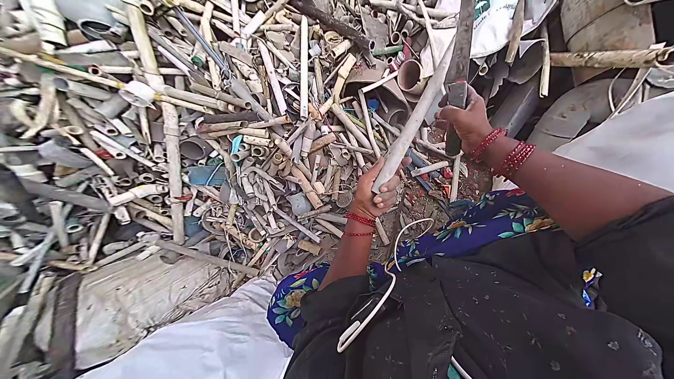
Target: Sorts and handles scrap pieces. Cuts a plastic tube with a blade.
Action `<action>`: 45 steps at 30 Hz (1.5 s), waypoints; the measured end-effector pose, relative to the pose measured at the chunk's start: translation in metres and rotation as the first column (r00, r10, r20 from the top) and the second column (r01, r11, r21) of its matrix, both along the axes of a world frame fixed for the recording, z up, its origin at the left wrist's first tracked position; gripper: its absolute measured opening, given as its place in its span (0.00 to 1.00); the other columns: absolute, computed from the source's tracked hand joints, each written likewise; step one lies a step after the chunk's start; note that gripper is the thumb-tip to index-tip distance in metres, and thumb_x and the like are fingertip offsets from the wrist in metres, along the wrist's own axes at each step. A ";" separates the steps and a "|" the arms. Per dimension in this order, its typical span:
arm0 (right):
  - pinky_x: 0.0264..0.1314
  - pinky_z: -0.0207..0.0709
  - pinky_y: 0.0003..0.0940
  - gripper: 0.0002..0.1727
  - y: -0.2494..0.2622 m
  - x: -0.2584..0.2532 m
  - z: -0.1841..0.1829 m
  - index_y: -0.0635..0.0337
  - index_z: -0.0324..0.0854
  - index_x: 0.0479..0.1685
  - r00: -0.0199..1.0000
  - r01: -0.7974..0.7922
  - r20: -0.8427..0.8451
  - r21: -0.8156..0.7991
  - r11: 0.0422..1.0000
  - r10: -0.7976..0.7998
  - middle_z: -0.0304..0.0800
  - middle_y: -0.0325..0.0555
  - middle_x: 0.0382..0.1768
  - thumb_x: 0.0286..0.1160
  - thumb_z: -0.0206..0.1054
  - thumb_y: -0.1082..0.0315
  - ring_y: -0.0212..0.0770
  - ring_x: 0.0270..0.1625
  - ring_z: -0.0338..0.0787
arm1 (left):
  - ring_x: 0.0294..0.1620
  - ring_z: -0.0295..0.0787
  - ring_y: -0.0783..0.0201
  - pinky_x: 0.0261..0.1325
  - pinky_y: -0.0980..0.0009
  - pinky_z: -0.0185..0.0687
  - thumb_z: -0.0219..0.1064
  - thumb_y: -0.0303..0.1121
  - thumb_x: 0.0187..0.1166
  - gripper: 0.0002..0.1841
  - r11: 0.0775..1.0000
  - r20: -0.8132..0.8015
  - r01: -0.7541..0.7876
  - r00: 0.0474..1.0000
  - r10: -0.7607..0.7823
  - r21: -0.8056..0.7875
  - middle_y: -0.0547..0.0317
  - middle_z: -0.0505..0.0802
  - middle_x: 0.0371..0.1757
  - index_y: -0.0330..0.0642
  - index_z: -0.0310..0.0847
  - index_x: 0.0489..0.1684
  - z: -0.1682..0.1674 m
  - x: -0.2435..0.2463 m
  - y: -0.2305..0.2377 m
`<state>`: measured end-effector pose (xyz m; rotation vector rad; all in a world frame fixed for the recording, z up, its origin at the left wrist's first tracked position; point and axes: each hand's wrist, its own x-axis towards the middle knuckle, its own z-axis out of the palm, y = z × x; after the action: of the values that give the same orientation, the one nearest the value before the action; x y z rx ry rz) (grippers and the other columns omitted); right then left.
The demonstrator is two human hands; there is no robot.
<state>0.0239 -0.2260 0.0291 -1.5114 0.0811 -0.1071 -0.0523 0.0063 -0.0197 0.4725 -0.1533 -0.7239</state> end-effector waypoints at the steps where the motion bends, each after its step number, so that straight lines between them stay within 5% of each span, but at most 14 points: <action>1: 0.42 0.87 0.29 0.26 0.000 0.001 0.003 0.65 0.68 0.69 0.999 0.040 -0.019 0.072 0.997 -0.039 0.80 0.46 0.47 0.67 0.63 0.81 0.33 0.39 0.87 | 0.03 0.68 0.78 0.07 0.84 0.64 0.34 0.52 0.93 0.32 0.999 0.016 0.041 0.999 -0.041 -0.020 0.72 0.76 0.09 0.38 0.76 0.72 -0.003 -0.001 -0.001; 4: 0.39 0.88 0.32 0.29 -0.006 0.008 0.012 0.58 0.62 0.74 0.987 0.159 -0.050 0.289 0.944 -0.151 0.80 0.44 0.43 0.72 0.61 0.79 0.35 0.38 0.88 | 0.03 0.70 0.76 0.08 0.83 0.67 0.34 0.54 0.92 0.33 0.988 0.013 0.142 0.990 -0.143 0.059 0.69 0.77 0.09 0.39 0.78 0.70 -0.009 -0.002 -0.005; 6: 0.40 0.89 0.34 0.29 -0.012 0.011 0.015 0.59 0.62 0.73 0.984 0.173 -0.019 0.344 0.923 -0.178 0.84 0.48 0.44 0.71 0.62 0.82 0.38 0.38 0.91 | 0.06 0.74 0.76 0.10 0.83 0.71 0.27 0.51 0.93 0.36 0.952 0.007 0.106 0.994 -0.112 0.288 0.67 0.80 0.11 0.35 0.78 0.68 -0.003 -0.004 -0.011; 8: 0.42 0.90 0.35 0.30 -0.015 0.011 0.014 0.62 0.63 0.73 0.983 0.161 0.039 0.311 0.937 -0.182 0.85 0.50 0.45 0.68 0.63 0.85 0.39 0.39 0.93 | 0.15 0.81 0.73 0.19 0.81 0.80 0.26 0.44 0.96 0.31 0.812 0.049 0.002 0.998 -0.037 0.584 0.61 0.86 0.21 0.36 0.77 0.65 0.009 -0.007 -0.023; 10: 0.45 0.89 0.32 0.31 -0.017 0.010 0.012 0.65 0.64 0.73 0.987 0.123 0.076 0.215 0.969 -0.142 0.83 0.49 0.47 0.66 0.66 0.84 0.37 0.42 0.91 | 0.22 0.82 0.74 0.26 0.81 0.82 0.37 0.37 0.96 0.19 0.666 0.150 -0.078 0.987 -0.051 0.742 0.61 0.87 0.33 0.41 0.71 0.67 0.016 -0.011 -0.033; 12: 0.49 0.87 0.30 0.29 -0.019 0.009 0.012 0.67 0.64 0.75 0.995 0.052 0.082 0.110 0.993 -0.062 0.82 0.49 0.50 0.74 0.67 0.78 0.34 0.45 0.89 | 0.17 0.70 0.78 0.19 0.85 0.70 0.57 0.30 0.90 0.13 0.519 0.271 -0.227 0.963 -0.009 0.824 0.65 0.78 0.27 0.39 0.72 0.67 0.019 -0.015 -0.044; 15: 0.39 0.85 0.32 0.21 -0.027 0.010 0.014 0.65 0.65 0.73 1.000 -0.011 0.016 -0.115 0.993 0.012 0.80 0.49 0.45 0.90 0.60 0.64 0.34 0.35 0.85 | 0.14 0.65 0.78 0.17 0.85 0.64 0.66 0.31 0.86 0.13 0.398 0.336 -0.325 0.941 0.044 0.858 0.65 0.75 0.23 0.39 0.77 0.63 0.015 -0.012 -0.049; 19: 0.17 0.73 0.31 0.21 -0.036 0.012 0.016 0.57 0.61 0.69 0.988 -0.046 -0.152 -0.249 0.967 0.007 0.67 0.41 0.26 0.96 0.45 0.50 0.34 0.15 0.70 | 0.15 0.68 0.76 0.19 0.83 0.68 0.65 0.32 0.87 0.14 0.349 0.321 -0.347 0.938 0.131 0.870 0.64 0.75 0.23 0.37 0.76 0.63 0.001 -0.003 -0.042; 23: 0.29 0.76 0.39 0.25 -0.042 0.011 0.013 0.60 0.56 0.81 0.969 -0.203 -0.219 -0.466 0.861 0.110 0.75 0.52 0.37 0.98 0.42 0.53 0.42 0.23 0.77 | 0.19 0.69 0.75 0.23 0.81 0.69 0.67 0.34 0.85 0.17 0.239 0.392 -0.413 0.911 0.130 0.879 0.61 0.77 0.28 0.34 0.76 0.64 -0.003 0.003 -0.037; 29: 0.63 0.75 0.66 0.26 -0.035 0.002 0.005 0.68 0.61 0.86 0.889 -0.420 -0.261 -0.792 0.444 0.375 0.86 0.76 0.55 0.97 0.44 0.63 0.73 0.55 0.89 | 0.18 0.69 0.73 0.23 0.78 0.70 0.65 0.31 0.87 0.14 0.198 0.418 -0.434 0.901 0.116 0.879 0.58 0.77 0.28 0.31 0.75 0.62 0.002 0.002 -0.036; 36: 0.62 0.78 0.66 0.29 0.011 -0.049 -0.029 0.52 0.58 0.94 0.719 -0.494 -0.315 -0.858 0.136 0.620 0.87 0.71 0.59 0.95 0.50 0.61 0.71 0.58 0.89 | 0.20 0.71 0.71 0.25 0.75 0.73 0.63 0.31 0.87 0.14 0.123 0.344 -0.374 0.915 0.208 0.919 0.56 0.79 0.33 0.30 0.74 0.62 -0.001 0.012 -0.031; 39: 0.45 0.81 0.68 0.32 0.008 -0.035 -0.031 0.42 0.55 0.95 0.784 -0.407 -0.364 -0.913 -0.026 0.503 0.84 0.72 0.58 0.92 0.51 0.64 0.73 0.48 0.90 | 0.24 0.70 0.66 0.29 0.69 0.72 0.63 0.33 0.87 0.16 0.082 0.307 -0.328 0.931 0.198 0.941 0.54 0.77 0.33 0.31 0.74 0.65 -0.005 0.010 -0.031; 42: 0.55 0.77 0.74 0.30 -0.016 -0.002 -0.026 0.48 0.53 0.95 0.869 -0.437 -0.404 -0.897 0.060 0.285 0.86 0.75 0.58 0.95 0.46 0.61 0.77 0.58 0.88 | 0.24 0.70 0.65 0.29 0.68 0.72 0.63 0.36 0.87 0.18 0.093 0.294 -0.303 0.951 0.095 0.949 0.53 0.79 0.34 0.33 0.74 0.67 -0.007 0.004 -0.039; 45: 0.62 0.76 0.70 0.28 -0.015 -0.017 -0.027 0.61 0.57 0.91 0.840 -0.443 -0.315 -0.869 0.222 0.443 0.88 0.75 0.52 0.96 0.46 0.63 0.75 0.56 0.89 | 0.25 0.71 0.64 0.29 0.66 0.72 0.63 0.36 0.88 0.21 0.117 0.314 -0.321 0.947 0.069 0.940 0.50 0.81 0.38 0.33 0.71 0.74 -0.006 0.005 -0.043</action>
<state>0.0074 -0.2406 0.0020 -2.6536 -0.5375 0.4113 -0.0477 -0.0366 -0.0257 1.8916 0.2730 -0.3934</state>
